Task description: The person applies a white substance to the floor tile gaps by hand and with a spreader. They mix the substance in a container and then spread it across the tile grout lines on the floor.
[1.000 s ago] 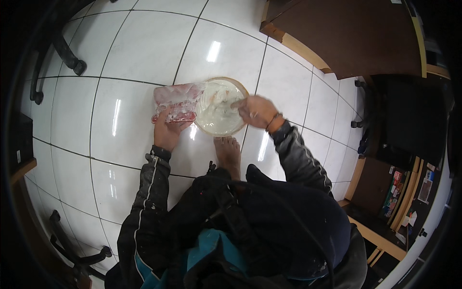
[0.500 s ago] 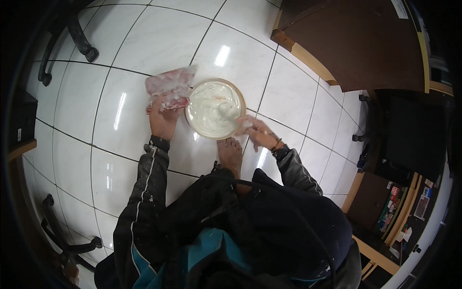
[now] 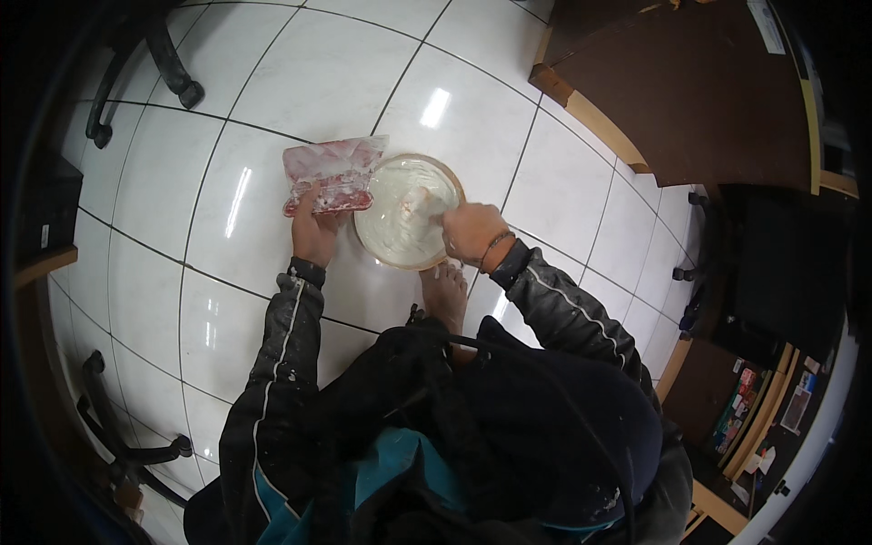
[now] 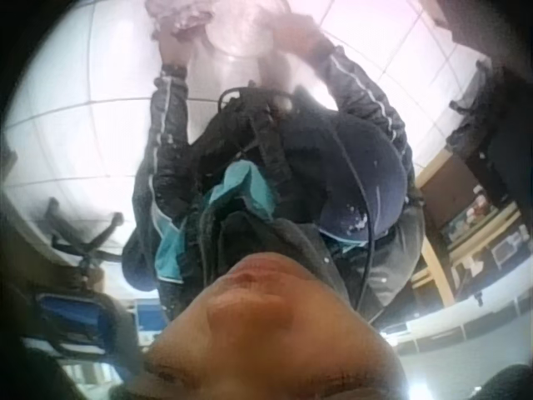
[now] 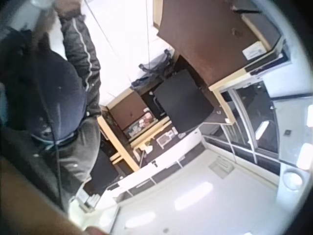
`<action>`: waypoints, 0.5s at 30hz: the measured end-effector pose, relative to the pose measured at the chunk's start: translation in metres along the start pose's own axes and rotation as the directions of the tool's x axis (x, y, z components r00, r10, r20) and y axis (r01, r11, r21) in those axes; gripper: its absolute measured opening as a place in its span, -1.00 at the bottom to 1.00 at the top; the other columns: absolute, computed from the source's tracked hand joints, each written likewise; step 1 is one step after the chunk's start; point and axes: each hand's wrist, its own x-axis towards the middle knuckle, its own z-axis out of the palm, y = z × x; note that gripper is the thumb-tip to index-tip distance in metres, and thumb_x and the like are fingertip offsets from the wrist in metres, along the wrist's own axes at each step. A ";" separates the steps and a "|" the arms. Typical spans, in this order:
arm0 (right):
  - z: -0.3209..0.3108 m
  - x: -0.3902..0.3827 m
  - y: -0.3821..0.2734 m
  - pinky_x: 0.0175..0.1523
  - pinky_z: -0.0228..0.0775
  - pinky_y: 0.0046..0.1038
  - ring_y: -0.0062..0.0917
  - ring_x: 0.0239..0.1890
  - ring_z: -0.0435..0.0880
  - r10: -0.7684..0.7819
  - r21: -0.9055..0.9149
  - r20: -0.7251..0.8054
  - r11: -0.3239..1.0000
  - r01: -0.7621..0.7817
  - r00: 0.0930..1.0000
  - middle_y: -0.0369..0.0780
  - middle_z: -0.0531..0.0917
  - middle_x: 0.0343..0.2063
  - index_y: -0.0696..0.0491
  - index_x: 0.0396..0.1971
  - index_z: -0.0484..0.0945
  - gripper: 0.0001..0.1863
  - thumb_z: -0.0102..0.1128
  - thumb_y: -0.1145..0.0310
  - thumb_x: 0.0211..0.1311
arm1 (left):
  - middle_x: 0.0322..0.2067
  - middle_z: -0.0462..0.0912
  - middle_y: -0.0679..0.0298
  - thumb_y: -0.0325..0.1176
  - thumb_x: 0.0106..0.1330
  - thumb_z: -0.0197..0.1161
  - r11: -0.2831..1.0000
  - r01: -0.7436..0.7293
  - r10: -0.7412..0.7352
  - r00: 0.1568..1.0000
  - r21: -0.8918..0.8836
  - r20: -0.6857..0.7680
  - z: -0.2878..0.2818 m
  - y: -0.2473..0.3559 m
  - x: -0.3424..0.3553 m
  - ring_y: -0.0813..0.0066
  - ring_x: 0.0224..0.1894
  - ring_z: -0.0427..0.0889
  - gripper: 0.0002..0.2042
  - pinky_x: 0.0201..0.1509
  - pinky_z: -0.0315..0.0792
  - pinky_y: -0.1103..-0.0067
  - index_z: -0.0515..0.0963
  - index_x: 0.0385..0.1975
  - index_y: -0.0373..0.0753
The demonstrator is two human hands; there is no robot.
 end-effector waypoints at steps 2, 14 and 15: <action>-0.014 0.007 -0.007 -0.40 0.47 -0.22 -0.26 -0.47 0.64 0.035 0.092 -0.165 0.996 -0.020 0.986 -0.15 0.62 -0.56 -0.17 -0.08 0.56 -0.58 0.01 0.35 -0.03 | -0.05 0.50 0.19 -0.26 0.32 0.03 1.000 0.002 -0.001 1.000 0.012 -0.011 -0.011 -0.006 0.001 0.30 -0.02 0.51 -0.68 0.04 0.41 0.36 0.35 0.00 -0.26; 0.013 0.038 -0.018 -0.33 0.47 -0.20 -0.18 -0.43 0.63 0.094 0.104 -0.191 0.992 -0.075 0.977 -0.10 0.62 -0.54 -0.14 -0.06 0.51 -0.55 -0.02 0.40 -0.04 | -0.07 0.51 0.20 -0.30 0.32 0.02 0.999 0.024 -0.024 1.000 0.022 0.018 0.005 -0.007 -0.003 0.31 -0.02 0.51 -0.73 0.08 0.39 0.36 0.37 -0.04 -0.25; 0.025 0.037 -0.016 -0.33 0.47 -0.20 -0.18 -0.43 0.63 0.061 0.076 -0.142 0.996 -0.050 0.988 -0.10 0.62 -0.54 -0.11 -0.09 0.53 -0.59 -0.03 0.39 -0.03 | -0.07 0.51 0.21 -0.30 0.32 0.02 1.000 0.027 -0.026 1.000 -0.005 0.013 0.006 -0.006 -0.004 0.32 -0.02 0.51 -0.74 0.07 0.39 0.37 0.37 -0.05 -0.25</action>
